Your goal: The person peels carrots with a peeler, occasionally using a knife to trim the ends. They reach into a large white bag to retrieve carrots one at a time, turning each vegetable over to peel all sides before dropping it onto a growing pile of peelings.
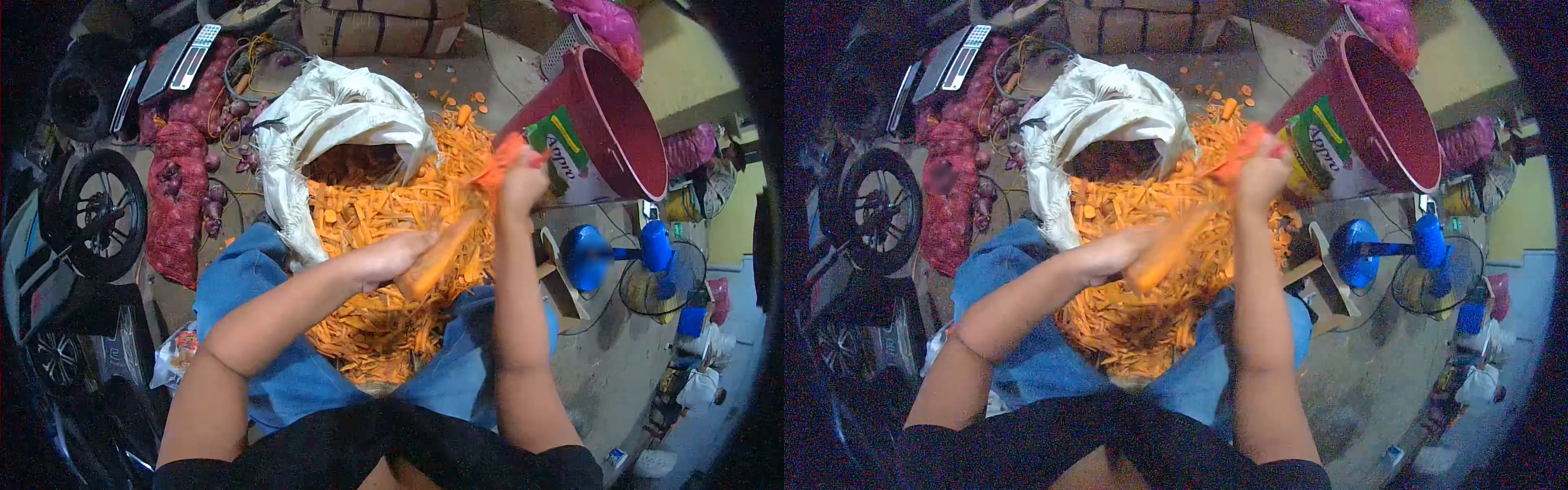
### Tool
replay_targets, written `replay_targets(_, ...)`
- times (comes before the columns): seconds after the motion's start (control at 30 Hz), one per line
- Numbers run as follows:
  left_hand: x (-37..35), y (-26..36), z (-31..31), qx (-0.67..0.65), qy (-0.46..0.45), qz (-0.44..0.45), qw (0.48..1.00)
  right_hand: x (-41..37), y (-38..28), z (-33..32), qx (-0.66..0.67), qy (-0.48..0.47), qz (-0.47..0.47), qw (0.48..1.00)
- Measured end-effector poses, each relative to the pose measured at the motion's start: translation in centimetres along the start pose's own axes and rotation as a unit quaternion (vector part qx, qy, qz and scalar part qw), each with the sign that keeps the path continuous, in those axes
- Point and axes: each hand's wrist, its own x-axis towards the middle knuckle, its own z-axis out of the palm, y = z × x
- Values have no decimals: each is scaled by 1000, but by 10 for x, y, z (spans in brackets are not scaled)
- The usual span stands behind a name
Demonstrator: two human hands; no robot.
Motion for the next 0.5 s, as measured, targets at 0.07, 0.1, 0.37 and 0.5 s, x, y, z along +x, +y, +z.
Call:
replay_targets(0.07, 1, 1, -2, -12, 13, 14, 1000, 19, 11, -11, 207, 39, 170, 963)
replay_targets(0.1, 1, 4, -6, -24, 29, 31, 999, 18, 5, -14, 191, 27, 180, 965)
replay_targets(0.37, 15, 13, -17, -176, 138, 39, 974, -75, -75, -4, 155, -171, -11, 973)
replay_targets(0.5, 11, 4, -14, -45, 75, 36, 995, -35, -36, 4, 64, -88, -25, 994)
